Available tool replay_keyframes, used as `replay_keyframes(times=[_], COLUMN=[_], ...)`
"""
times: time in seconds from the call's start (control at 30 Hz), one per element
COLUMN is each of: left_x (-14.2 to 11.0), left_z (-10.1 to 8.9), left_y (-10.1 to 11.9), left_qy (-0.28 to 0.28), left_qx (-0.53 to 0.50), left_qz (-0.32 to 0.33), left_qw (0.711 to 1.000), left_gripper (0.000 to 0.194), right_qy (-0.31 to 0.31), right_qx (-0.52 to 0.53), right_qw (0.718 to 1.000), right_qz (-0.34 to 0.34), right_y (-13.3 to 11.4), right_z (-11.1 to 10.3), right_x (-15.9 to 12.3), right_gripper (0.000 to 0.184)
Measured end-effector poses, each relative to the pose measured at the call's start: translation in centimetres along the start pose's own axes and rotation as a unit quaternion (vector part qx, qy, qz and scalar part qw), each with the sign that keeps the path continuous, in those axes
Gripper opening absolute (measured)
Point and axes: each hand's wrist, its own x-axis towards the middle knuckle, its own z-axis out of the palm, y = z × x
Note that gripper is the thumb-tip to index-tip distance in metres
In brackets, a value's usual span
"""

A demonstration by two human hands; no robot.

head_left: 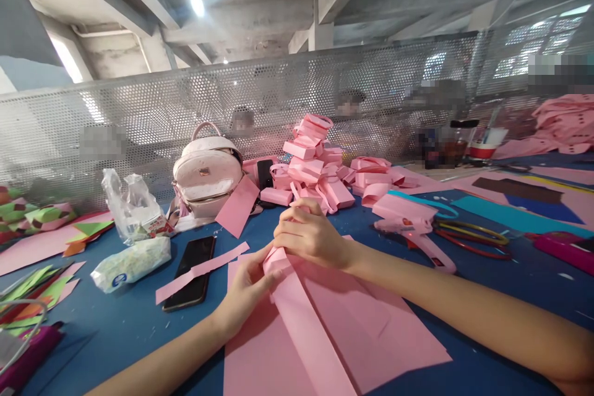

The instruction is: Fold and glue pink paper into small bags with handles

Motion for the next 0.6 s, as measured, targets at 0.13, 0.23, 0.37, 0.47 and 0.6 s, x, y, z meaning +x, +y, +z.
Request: replay_keyframes(times=[0.13,0.23,0.37,0.47,0.6], left_x=[-0.5,-0.6,0.0,-0.8,-4.2], left_z=[-0.3,-0.8,-1.3,-0.8,1.9], left_y=[-0.9,-2.2,-1.4,1.4,2.9], left_qy=[-0.037,-0.055,0.026,0.153,0.061], left_qx=[-0.057,-0.121,-0.043,0.075,0.156], left_qz=[-0.022,-0.028,0.033,0.16,0.271], left_qw=[0.997,0.991,0.998,0.972,0.948], left_gripper=[0.053,0.054,0.048,0.043,0.022], right_qy=[-0.006,-0.003,-0.027,-0.053,-0.078], right_qx=[0.035,0.069,0.025,-0.066,-0.187], right_qw=[0.999,0.994,0.988,0.988,0.974], right_qz=[0.019,0.086,0.151,0.127,0.104], right_y=[-0.2,-0.2,0.4,1.0,1.0], right_z=[-0.2,-0.6,-1.4,-2.4,-3.8], right_x=[0.1,0.4,1.1,1.8,2.6], right_gripper=[0.026,0.027,0.022,0.026,0.037])
